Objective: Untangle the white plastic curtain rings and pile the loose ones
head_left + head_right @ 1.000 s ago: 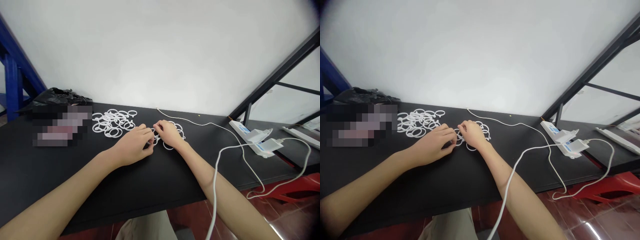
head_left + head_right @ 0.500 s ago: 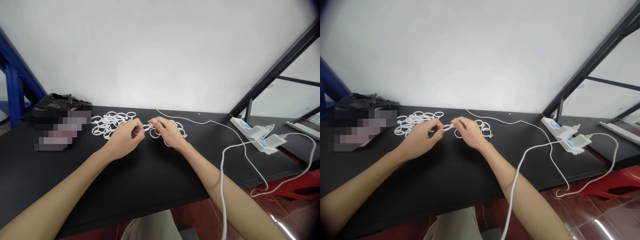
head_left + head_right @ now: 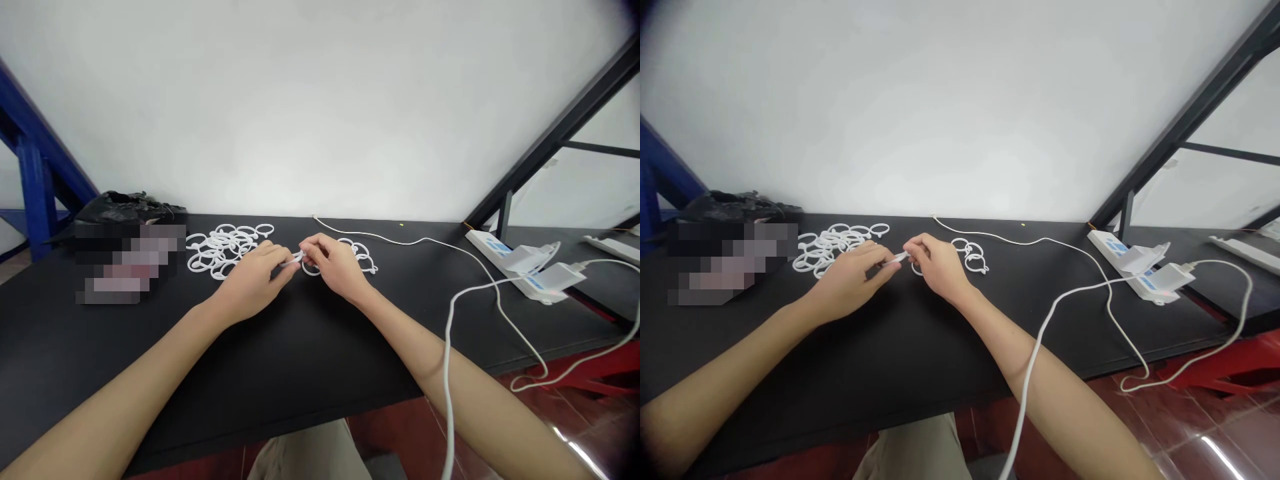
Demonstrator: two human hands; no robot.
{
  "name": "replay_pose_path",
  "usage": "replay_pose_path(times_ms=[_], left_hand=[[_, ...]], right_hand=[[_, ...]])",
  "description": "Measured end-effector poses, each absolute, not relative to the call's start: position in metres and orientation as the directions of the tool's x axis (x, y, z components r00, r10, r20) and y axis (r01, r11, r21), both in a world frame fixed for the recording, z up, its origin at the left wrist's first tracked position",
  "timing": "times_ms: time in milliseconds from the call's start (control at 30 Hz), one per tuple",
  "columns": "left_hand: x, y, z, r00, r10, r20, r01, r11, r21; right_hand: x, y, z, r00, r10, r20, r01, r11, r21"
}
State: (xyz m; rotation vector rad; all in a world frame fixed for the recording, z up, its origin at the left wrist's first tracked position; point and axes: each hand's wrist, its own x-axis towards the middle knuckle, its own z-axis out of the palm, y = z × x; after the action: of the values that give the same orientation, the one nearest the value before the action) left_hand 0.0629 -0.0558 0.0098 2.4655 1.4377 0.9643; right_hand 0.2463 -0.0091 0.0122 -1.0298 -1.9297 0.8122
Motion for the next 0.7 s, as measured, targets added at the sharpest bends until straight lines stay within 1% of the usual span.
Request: replay_pose_path(times_ms=[67, 100, 167, 233, 267, 333, 400, 433, 567, 633, 700], left_hand=[[0.055, -0.051, 0.009, 0.310, 0.821, 0.480, 0.809, -0.493, 0.321], [0.050, -0.049, 0.008, 0.279, 0.827, 0.488, 0.857, -0.443, 0.262], [0.039, -0.046, 0.008, 0.187, 0.847, 0.497, 0.947, -0.291, 0.139], [0.029, -0.044, 0.008, 0.088, 0.858, 0.506, 0.989, -0.135, 0.057], [0.025, -0.043, 0.008, 0.051, 0.857, 0.512, 0.996, -0.083, 0.040], [0.023, -0.043, 0.008, 0.020, 0.848, 0.529, 0.998, -0.048, 0.039], [0.026, -0.044, 0.007, 0.053, 0.834, 0.549, 0.993, -0.103, 0.061], [0.030, -0.044, 0.006, 0.100, 0.826, 0.555, 0.983, -0.168, 0.074], [0.052, -0.048, 0.001, 0.379, 0.756, 0.535, 0.849, -0.513, 0.124], [0.062, -0.051, -0.003, 0.476, 0.728, 0.493, 0.784, -0.606, 0.137], [0.069, -0.053, -0.006, 0.525, 0.720, 0.454, 0.757, -0.639, 0.137]], right_hand=[[0.251, -0.006, 0.014, -0.325, 0.851, 0.413, 0.492, 0.525, -0.695], [0.253, -0.004, 0.014, -0.305, 0.846, 0.437, 0.555, 0.530, -0.641], [0.259, 0.000, 0.015, -0.274, 0.846, 0.458, 0.662, 0.512, -0.548], [0.263, 0.003, 0.016, -0.294, 0.852, 0.434, 0.733, 0.492, -0.469], [0.264, 0.003, 0.016, -0.318, 0.857, 0.405, 0.755, 0.488, -0.439], [0.265, 0.002, 0.015, -0.375, 0.864, 0.336, 0.779, 0.490, -0.391], [0.265, 0.001, 0.013, -0.412, 0.865, 0.286, 0.797, 0.494, -0.348], [0.264, 0.000, 0.011, -0.418, 0.867, 0.270, 0.808, 0.491, -0.326], [0.258, 0.000, 0.003, -0.430, 0.868, 0.247, 0.831, 0.488, -0.266], [0.254, 0.000, 0.000, -0.464, 0.846, 0.265, 0.805, 0.527, -0.273], [0.251, 0.001, -0.002, -0.498, 0.819, 0.285, 0.760, 0.570, -0.312]])
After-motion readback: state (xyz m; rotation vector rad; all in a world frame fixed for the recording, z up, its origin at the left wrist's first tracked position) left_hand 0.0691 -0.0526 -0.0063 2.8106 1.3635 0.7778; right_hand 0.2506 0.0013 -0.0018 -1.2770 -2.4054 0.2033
